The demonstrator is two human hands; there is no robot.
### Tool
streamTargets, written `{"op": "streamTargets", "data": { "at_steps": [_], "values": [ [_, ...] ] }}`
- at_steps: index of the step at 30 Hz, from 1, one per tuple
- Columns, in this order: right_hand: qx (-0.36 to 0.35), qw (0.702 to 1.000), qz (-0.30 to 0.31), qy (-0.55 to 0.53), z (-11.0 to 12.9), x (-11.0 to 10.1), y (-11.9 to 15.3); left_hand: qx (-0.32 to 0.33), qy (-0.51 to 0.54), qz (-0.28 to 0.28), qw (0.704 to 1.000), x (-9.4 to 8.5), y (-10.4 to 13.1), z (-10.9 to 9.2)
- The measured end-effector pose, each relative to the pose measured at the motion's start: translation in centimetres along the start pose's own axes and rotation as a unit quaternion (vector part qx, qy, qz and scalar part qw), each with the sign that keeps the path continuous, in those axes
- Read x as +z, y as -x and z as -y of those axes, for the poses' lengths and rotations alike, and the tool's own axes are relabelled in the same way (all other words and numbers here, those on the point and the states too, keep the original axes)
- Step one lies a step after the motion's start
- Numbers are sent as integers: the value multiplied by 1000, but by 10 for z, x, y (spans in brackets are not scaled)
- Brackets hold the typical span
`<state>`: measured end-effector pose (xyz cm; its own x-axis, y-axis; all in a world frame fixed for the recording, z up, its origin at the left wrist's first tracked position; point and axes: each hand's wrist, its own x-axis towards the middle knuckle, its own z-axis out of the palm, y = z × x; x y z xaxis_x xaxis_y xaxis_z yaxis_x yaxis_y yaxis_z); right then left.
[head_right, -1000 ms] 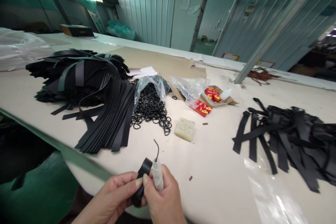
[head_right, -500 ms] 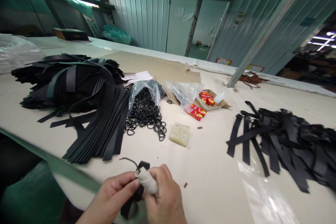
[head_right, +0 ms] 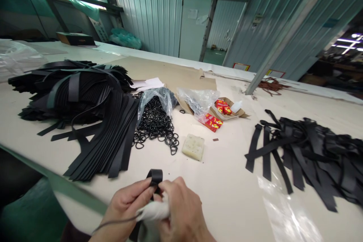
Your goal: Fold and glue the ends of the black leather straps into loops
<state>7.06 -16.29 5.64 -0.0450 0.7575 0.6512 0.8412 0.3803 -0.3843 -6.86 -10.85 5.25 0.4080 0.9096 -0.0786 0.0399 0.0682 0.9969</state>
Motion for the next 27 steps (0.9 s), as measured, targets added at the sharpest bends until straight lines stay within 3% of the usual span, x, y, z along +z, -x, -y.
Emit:
{"op": "streamTargets", "data": {
  "at_steps": [2,4,7,10,12,17,27],
  "values": [
    [136,988,-27,-61,-8,-12,-10,93,-80,-25,992,-2,-2,1],
    [231,968,-66,-79,-23,-23,-21,217,-164,-56,961,-6,-3,4],
    [302,942,-98,-109,-54,-30,-33,386,-261,-98,880,-10,-7,14],
    [349,921,-81,-156,-79,-23,-40,484,-280,-119,821,-12,-15,26],
    [361,916,-67,-164,-87,-15,-43,493,-283,-117,814,-12,-20,31],
    [359,921,-45,-147,-93,-1,-48,440,-279,-102,848,-13,-26,32],
    [359,930,-15,-81,-94,5,-52,385,-223,-76,892,-19,-25,19]
  ]
}}
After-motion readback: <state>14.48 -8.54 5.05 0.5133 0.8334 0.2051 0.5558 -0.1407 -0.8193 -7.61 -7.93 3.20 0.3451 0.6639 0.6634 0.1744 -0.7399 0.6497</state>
